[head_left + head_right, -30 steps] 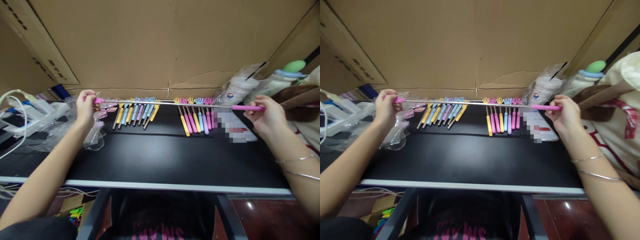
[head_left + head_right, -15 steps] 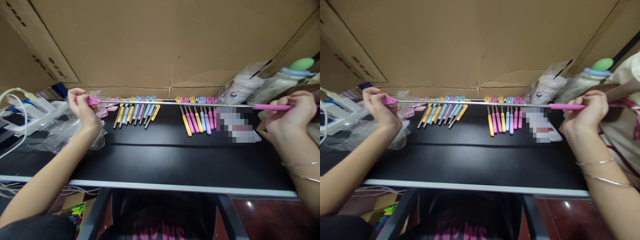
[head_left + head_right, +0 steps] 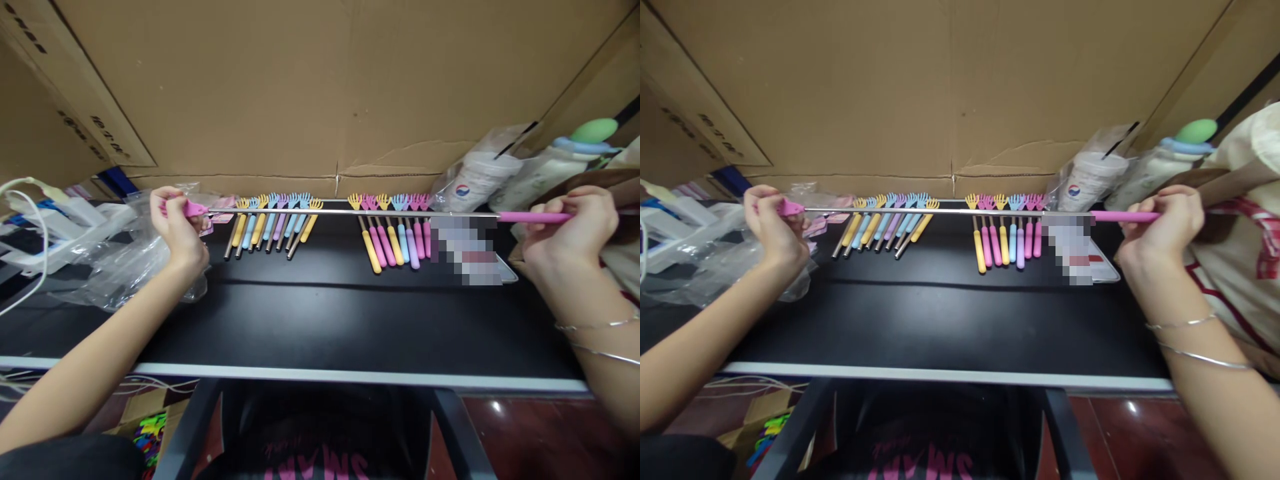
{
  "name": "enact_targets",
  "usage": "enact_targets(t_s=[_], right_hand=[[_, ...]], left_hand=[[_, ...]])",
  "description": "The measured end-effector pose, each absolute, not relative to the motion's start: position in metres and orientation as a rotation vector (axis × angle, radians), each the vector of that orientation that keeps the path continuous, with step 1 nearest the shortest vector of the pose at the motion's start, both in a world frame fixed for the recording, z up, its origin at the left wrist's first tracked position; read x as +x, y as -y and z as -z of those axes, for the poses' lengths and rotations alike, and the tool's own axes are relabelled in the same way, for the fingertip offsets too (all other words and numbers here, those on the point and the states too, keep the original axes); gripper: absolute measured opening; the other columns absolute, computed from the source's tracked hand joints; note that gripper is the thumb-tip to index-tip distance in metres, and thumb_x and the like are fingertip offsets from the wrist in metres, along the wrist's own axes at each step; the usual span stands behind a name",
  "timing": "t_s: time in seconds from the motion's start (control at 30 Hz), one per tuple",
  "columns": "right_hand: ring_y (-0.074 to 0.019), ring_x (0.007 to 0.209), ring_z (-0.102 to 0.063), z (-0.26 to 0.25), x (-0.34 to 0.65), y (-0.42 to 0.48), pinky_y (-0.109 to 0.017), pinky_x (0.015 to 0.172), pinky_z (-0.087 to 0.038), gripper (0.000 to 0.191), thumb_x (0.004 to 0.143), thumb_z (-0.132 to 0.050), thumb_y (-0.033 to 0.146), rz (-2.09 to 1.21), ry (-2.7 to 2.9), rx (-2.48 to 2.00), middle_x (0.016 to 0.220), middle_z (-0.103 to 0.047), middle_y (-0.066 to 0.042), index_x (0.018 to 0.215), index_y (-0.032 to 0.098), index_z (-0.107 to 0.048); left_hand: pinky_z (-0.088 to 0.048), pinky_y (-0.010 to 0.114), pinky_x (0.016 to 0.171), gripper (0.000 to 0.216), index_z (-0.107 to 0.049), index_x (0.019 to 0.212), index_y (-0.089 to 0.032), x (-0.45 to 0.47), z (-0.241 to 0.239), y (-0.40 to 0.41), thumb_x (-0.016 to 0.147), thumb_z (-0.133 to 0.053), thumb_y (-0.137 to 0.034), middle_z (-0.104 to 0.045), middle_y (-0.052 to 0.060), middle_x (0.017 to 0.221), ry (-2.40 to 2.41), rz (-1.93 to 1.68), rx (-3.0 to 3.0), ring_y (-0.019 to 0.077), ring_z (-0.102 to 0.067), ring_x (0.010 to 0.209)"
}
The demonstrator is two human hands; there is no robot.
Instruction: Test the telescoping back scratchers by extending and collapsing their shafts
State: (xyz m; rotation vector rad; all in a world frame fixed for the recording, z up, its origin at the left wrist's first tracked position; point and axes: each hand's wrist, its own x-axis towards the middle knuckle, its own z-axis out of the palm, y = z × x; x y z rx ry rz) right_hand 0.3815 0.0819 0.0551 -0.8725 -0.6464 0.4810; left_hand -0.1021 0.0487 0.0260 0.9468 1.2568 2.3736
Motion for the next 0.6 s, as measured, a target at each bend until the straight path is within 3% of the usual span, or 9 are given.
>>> enact_targets(t_s=[0.23, 0.4, 0.6], right_hand=[[-0.0062, 0.036, -0.031, -0.044, 0.362, -0.075, -0.02, 0.036, -0.023, 0.014, 0.054, -0.048, 0.012, -0.56, 0.889, -1.01, 0.045, -0.036, 0.008, 0.064, 0.022, -0.044], [-0.0066, 0.035, -0.034, -0.034, 0.352, -0.073, -0.02, 0.034, -0.024, 0.013, 0.053, -0.051, 0.012, -0.668, 1.03, -1.074, 0.046, -0.044, 0.006, 0.063, 0.019, -0.049], [-0.0061, 0.035, -0.035, -0.035, 0.354, -0.074, -0.019, 0.033, -0.024, 0.012, 0.053, -0.049, 0.01, -0.649, 1.023, -1.075, 0.045, -0.044, 0.006, 0.062, 0.019, -0.05]], left_hand=[[-0.024, 0.017, 0.035, 0.012, -0.045, 0.08, -0.018, -0.087, -0.01, -0.044, 0.072, -0.054, -0.017, -0.037, -0.008, 0.053, -1.259, -2.13, 1.349, 0.0048, -0.032, 0.039], [-0.028, 0.018, 0.036, 0.033, -0.044, 0.084, -0.02, -0.08, -0.006, -0.041, 0.071, -0.067, -0.039, -0.042, -0.008, 0.049, -1.253, -1.896, 1.488, 0.0064, -0.036, 0.037], [-0.033, 0.019, 0.036, 0.039, -0.043, 0.087, -0.021, -0.084, -0.006, -0.042, 0.069, -0.069, -0.044, -0.046, -0.007, 0.049, -1.253, -1.823, 1.525, 0.0087, -0.04, 0.038]])
